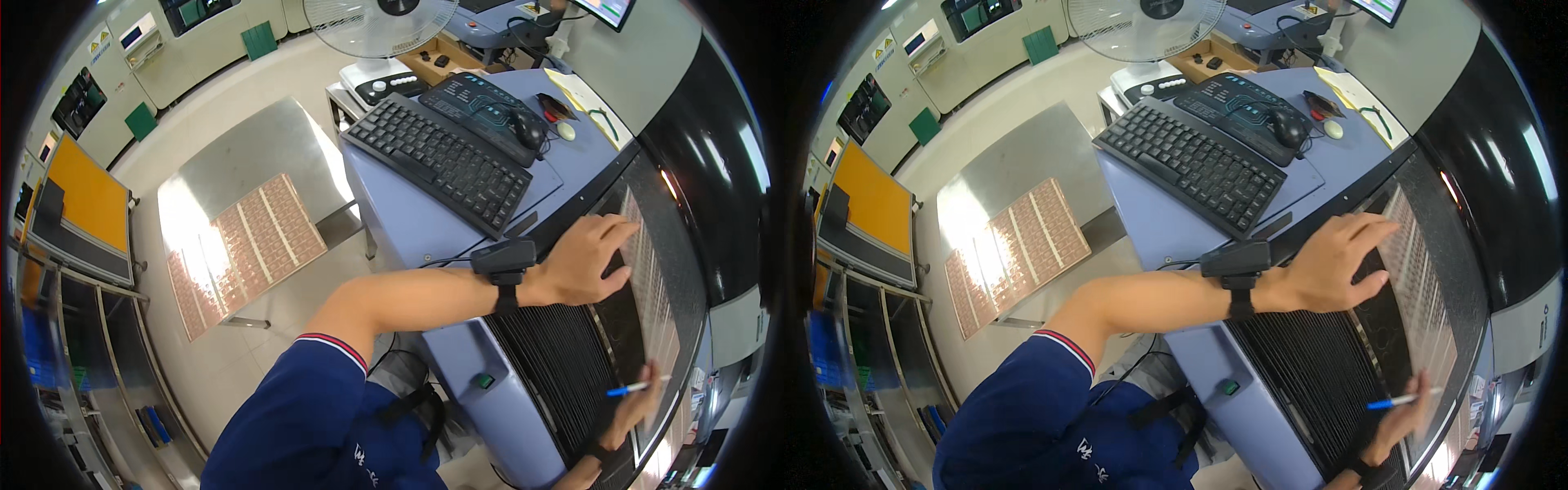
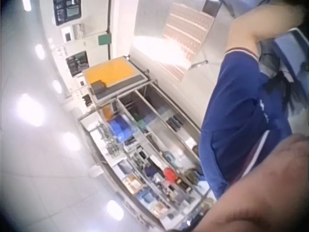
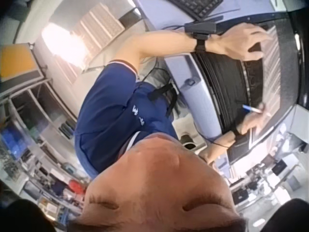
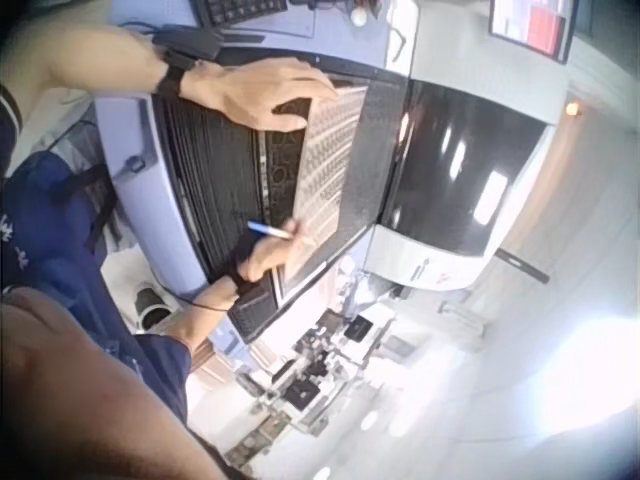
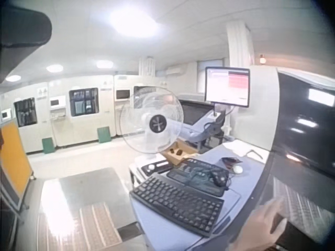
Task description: The recorder is operating a large PCB inspection or exposure machine, checking panels, marking them with a pen, and using a control terminal.
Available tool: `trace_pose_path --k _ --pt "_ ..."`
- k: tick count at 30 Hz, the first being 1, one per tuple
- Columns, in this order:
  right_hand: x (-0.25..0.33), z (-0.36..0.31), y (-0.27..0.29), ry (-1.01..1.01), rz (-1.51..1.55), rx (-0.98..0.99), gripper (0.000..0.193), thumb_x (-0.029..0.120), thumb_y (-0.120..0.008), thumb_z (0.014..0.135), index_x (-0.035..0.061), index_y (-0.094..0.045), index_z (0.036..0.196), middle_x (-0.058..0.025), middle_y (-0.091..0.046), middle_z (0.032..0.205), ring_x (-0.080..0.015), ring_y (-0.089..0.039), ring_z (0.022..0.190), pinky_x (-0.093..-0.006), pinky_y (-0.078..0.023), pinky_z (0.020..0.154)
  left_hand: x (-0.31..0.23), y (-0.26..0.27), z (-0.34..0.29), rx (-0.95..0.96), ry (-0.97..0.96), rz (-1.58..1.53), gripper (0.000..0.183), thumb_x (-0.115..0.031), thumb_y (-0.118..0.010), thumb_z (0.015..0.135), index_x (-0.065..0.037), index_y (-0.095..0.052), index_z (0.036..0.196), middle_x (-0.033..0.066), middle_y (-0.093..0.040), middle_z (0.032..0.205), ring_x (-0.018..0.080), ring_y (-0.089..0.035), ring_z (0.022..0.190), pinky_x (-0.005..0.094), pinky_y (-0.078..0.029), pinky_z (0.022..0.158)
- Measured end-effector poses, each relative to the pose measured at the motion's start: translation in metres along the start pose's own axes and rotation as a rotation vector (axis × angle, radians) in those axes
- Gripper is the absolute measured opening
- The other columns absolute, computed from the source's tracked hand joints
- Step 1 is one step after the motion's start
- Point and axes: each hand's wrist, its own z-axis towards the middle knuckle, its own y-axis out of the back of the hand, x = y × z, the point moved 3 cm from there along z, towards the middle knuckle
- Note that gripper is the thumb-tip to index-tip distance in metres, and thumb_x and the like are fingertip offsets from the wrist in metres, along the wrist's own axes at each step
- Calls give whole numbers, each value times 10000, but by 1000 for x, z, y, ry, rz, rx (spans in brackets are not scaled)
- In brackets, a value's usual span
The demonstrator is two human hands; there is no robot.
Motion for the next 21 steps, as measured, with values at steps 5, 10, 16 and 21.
trace_pose_path --k 5,10,16,21 --pt "-51 54 93 126 -281 -446 430 270 -490 1102 -53 -612 1359 -207 -678 1319 -259 -660 1209 -357 -510 1025 -12 -19 -10 85 -144 -71 658 -232 -724 844 49 -498 1394 236 -524 1389 390 -566 1205 488 -441 1035" --pt "52 109 114 -233 -8 -556 540 359 -446 1100 -48 -527 1446 -233 -561 1463 -276 -566 1335 -429 -385 1179 -15 -23 -23 205 -204 -108 620 -237 -745 831 49 -556 1348 214 -577 1350 355 -574 1234 469 -446 1044" --pt "32 53 42 -948 1354 -437 554 232 -457 1094 -127 -333 1497 -322 -393 1540 -396 -410 1438 -527 -248 1268 -11 -32 -33 171 -355 79 683 -355 -801 759 29 -608 1290 173 -633 1256 318 -581 1235 457 -436 1061" --pt "121 -4 -2 -764 1327 354 553 262 -477 1099 -76 -348 1517 -327 -431 1513 -391 -442 1436 -458 -397 1193 42 -49 -58 700 -58 407 789 -594 -600 922 105 -581 1288 337 -569 1342 478 -509 1305 537 -356 1143"
